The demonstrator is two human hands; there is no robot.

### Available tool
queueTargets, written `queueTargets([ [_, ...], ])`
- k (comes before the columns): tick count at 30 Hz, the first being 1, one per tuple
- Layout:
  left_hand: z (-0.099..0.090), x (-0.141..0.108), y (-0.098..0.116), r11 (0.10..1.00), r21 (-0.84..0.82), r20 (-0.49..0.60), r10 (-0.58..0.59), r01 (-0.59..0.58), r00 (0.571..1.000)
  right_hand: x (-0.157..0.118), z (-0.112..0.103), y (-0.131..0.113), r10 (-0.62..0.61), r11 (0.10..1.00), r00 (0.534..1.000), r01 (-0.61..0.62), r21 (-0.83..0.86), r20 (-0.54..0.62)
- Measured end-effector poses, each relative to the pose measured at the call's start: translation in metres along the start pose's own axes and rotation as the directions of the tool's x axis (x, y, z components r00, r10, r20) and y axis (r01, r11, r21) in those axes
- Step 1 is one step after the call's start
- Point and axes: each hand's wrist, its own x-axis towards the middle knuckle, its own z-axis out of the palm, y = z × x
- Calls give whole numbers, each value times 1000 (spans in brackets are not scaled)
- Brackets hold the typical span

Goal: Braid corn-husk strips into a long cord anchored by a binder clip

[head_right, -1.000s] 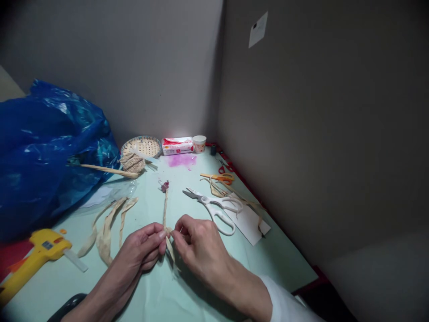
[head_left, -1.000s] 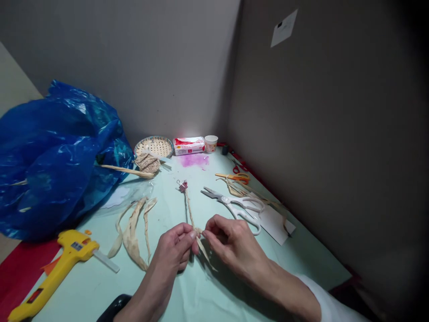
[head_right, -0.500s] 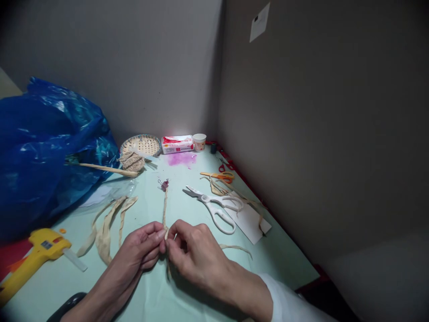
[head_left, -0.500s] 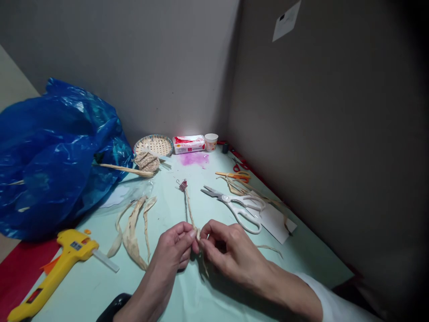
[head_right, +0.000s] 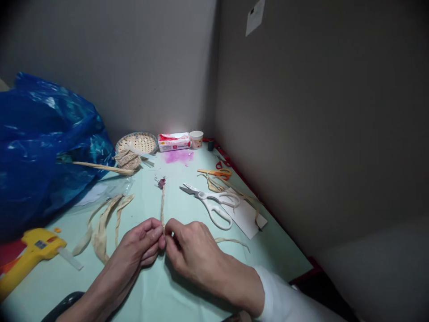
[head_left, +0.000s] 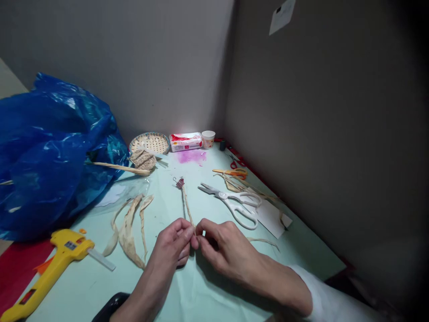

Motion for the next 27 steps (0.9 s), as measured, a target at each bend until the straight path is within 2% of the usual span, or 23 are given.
queueTargets([
  [4, 0, 1, 1, 998, 63, -7, -4, 4, 1000, 1, 0, -1, 18, 1000, 1000, -18, 8, 10],
  [8, 1, 0, 4, 995, 96, -18, -16, 18, 1000, 2, -22, 2, 45, 994, 995, -53, 96, 86],
  [9, 1, -1, 5, 995, 96, -16, -11, 13, 1000, 2, -31, 3, 53, 992, 996, -60, 113, 65],
  [12, 1, -1, 6, 996, 89, 1, 3, -3, 1000, 6, -55, 10, 71, 987, 990, -52, 151, -122],
  [13, 1, -1, 6, 996, 87, 5, 3, -3, 1000, 8, -59, 11, 60, 985, 989, -37, 170, -133],
  [14, 0, -1, 6, 996, 84, 7, 2, -2, 1000, 10, -61, 13, 48, 978, 995, -28, 206, -93],
  [16, 0, -1, 5, 997, 77, 12, 9, -10, 1000, 14, -56, 14, 31, 940, 994, -65, 334, 106],
  [17, 0, -1, 5, 997, 72, 16, 13, -15, 1000, 15, -50, 14, 34, 908, 978, -117, 403, 207],
  [19, 0, -2, 5, 997, 66, 26, 26, -27, 999, 16, -36, 14, 63, 813, 946, -234, 534, 319],
  [21, 1, -2, 5, 997, 63, 33, 39, -41, 999, 14, -22, 13, 90, 671, 926, -328, 665, 366],
  [24, 2, -2, 4, 997, 62, 43, 46, -48, 998, 9, -10, 10, 99, 403, 904, -418, 814, 415],
  [25, 2, -2, 4, 997, 64, 40, 39, -42, 998, 8, -8, 8, 103, 338, 898, -435, 835, 427],
  [27, 3, -2, 4, 996, 84, 28, 26, -28, 999, 6, -7, 4, 121, 280, 883, -469, 837, 454],
])
